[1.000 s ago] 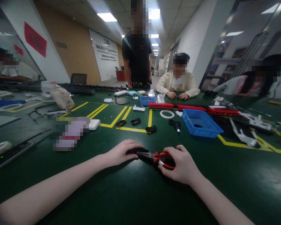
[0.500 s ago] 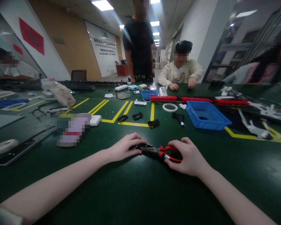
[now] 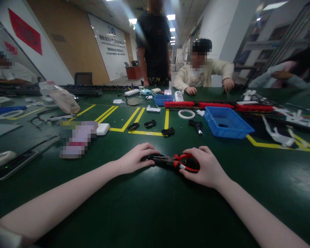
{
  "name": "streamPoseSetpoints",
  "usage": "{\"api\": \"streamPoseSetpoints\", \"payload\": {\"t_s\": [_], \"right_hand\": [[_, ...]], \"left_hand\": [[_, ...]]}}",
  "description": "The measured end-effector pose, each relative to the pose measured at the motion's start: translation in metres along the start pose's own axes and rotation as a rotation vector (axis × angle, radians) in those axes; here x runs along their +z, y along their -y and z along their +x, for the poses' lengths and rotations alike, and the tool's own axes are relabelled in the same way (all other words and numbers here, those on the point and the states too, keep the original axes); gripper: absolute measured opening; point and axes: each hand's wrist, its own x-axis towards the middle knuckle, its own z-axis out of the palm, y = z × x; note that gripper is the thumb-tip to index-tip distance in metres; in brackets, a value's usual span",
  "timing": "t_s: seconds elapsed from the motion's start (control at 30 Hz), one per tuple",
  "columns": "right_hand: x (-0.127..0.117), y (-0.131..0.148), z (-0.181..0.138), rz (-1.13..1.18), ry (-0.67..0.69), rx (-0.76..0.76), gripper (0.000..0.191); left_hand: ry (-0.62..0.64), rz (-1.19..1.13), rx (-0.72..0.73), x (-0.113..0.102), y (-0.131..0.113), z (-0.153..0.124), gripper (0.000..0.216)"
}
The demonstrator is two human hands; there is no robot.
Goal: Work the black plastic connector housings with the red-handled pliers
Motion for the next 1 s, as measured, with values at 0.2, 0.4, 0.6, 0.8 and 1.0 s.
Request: {"api": "streamPoseSetpoints", "payload": {"t_s": [0.2, 0.4, 0.6, 0.8, 1.0], "right_hand": [[-0.0010, -0.0047, -0.0001, -0.016, 0.009, -0.033, 0.039], [-0.0002, -0.0057, -0.0016, -0.003, -0.024, -0.004, 0.038], [-0.0018, 0.0001, -0.0010, -0.020, -0.022, -0.023, 0.036], [-0.0038, -0.0004, 0.0022, -0.101, 0.005, -0.108, 0.036], [-0.0067, -0.0043, 0.0036, -0.129, 0.035, -0.163, 0.038]], "left_hand": [[0.009, 0.004, -0.006, -0.0018, -0.0023, 0.0007, 0.035], [0.006, 0.009, -0.004, -0.0004, -0.0010, 0.0000, 0.036], [-0.003, 0.008, 0.003, -0.0001, -0.0008, 0.0003, 0.035], [-0.004, 0.017, 0.001, 0.0008, -0.0005, 0.0011, 0.036], [0.000, 0.016, 0.012, 0.0006, 0.0005, 0.0020, 0.035]]}}
